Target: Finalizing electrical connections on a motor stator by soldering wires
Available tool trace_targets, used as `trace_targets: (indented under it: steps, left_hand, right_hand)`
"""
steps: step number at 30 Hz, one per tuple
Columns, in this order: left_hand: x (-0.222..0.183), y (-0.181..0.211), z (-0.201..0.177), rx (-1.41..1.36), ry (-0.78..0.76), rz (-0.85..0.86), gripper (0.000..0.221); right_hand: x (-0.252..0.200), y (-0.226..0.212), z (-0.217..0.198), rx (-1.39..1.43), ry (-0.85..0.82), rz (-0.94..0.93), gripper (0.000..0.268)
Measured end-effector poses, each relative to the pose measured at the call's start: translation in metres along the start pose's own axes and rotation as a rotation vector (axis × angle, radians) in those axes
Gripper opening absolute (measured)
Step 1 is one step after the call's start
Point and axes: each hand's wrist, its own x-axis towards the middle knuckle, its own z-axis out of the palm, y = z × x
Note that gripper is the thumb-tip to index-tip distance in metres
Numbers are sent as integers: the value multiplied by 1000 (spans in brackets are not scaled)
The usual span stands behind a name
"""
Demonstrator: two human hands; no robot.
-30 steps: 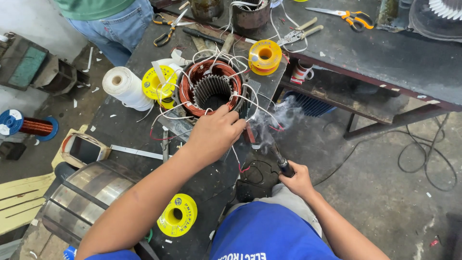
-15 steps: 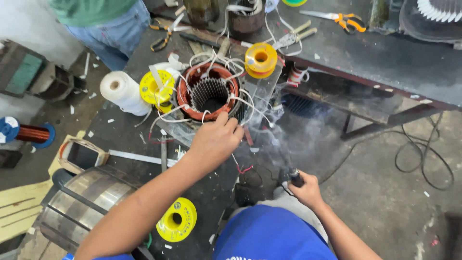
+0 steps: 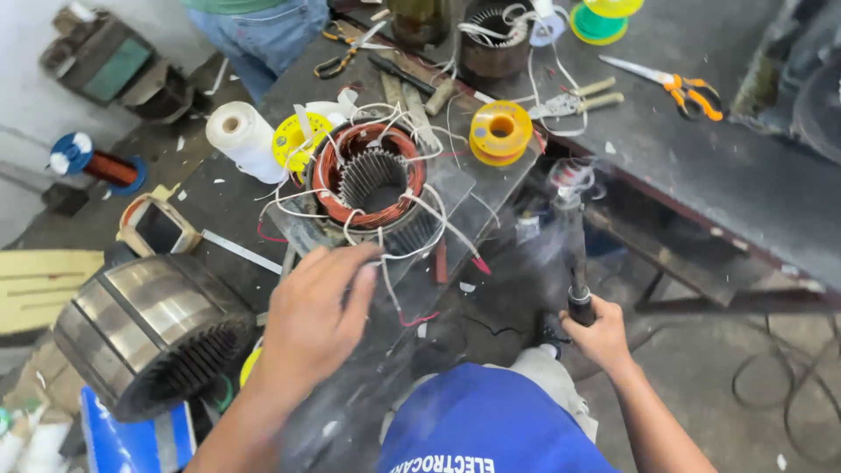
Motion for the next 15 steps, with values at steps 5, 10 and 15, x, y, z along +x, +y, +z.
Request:
trace_targets:
  steps: [5,10,15]
  left_hand:
    - [25,41,26,-107,-7,-469,18]
    - [68,39,66,-208,117,-623,18]
    - [93,47,85,-58,84,-733,18]
  right_hand:
    - [106,5,-41,24,-230,-147,16]
    - [210,-13,-51,19,-498,-333,13]
    - [261,-36,-34,2,-734,-386,14]
